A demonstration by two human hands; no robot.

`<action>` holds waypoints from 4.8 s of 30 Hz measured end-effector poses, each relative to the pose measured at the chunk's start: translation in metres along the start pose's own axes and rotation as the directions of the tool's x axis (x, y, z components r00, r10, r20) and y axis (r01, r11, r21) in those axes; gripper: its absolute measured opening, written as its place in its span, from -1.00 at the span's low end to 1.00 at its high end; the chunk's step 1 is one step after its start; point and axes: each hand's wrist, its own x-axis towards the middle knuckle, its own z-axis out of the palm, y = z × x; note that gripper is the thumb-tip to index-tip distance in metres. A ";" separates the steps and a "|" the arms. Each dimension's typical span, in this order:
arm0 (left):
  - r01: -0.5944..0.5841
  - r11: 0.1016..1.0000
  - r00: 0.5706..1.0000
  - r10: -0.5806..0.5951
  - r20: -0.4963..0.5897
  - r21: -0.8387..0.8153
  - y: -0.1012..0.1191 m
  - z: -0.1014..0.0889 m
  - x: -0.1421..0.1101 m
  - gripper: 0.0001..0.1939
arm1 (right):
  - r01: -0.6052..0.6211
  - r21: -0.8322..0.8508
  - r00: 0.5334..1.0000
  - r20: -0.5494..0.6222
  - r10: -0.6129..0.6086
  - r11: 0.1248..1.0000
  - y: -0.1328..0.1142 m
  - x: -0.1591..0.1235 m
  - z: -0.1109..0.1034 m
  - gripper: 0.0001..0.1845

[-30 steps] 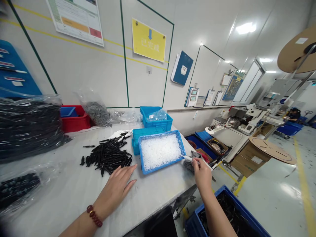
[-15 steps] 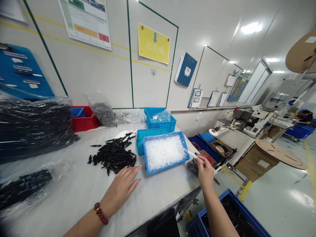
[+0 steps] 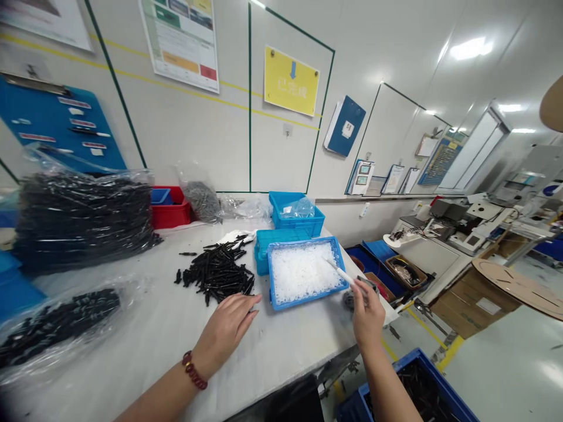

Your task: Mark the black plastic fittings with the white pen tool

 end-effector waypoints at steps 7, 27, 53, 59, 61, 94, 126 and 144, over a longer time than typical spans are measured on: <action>0.033 0.999 0.999 -0.033 0.020 0.017 0.002 -0.002 0.000 -0.64 | -0.439 0.239 0.849 0.426 0.313 0.866 -0.023 -0.028 0.009 -0.48; -0.089 0.996 0.983 0.092 0.156 -0.025 0.011 0.007 -0.003 -0.75 | -0.227 0.112 0.701 0.708 0.082 0.968 -0.062 -0.059 0.032 -0.61; 0.042 0.998 0.997 -0.045 0.055 0.051 -0.003 0.001 -0.003 -0.61 | -0.245 -0.194 0.968 0.008 0.251 0.950 0.007 0.005 -0.040 -0.38; 0.035 0.997 0.998 -0.038 0.058 0.063 -0.005 0.003 -0.003 -0.61 | -0.214 -0.168 0.976 0.001 0.217 0.962 0.014 0.005 -0.026 -0.38; 0.037 0.997 0.997 -0.041 0.059 0.062 -0.005 0.003 -0.004 -0.62 | -0.209 -0.157 0.977 0.006 0.212 0.965 0.015 0.006 -0.023 -0.40; -0.027 0.997 0.994 0.018 0.112 0.078 -0.007 0.007 -0.006 -0.65 | -0.155 0.046 0.987 -0.039 0.156 0.987 -0.003 0.048 0.021 -0.52; -0.005 0.997 0.989 -0.006 0.144 0.074 -0.007 0.008 -0.008 -0.65 | -0.335 0.167 0.940 0.133 0.315 0.927 0.009 0.035 0.001 -0.56; 0.011 0.999 0.998 -0.014 0.054 0.054 -0.005 0.004 -0.003 -0.68 | -0.468 0.361 0.884 0.204 0.421 0.807 -0.002 0.029 0.001 -0.52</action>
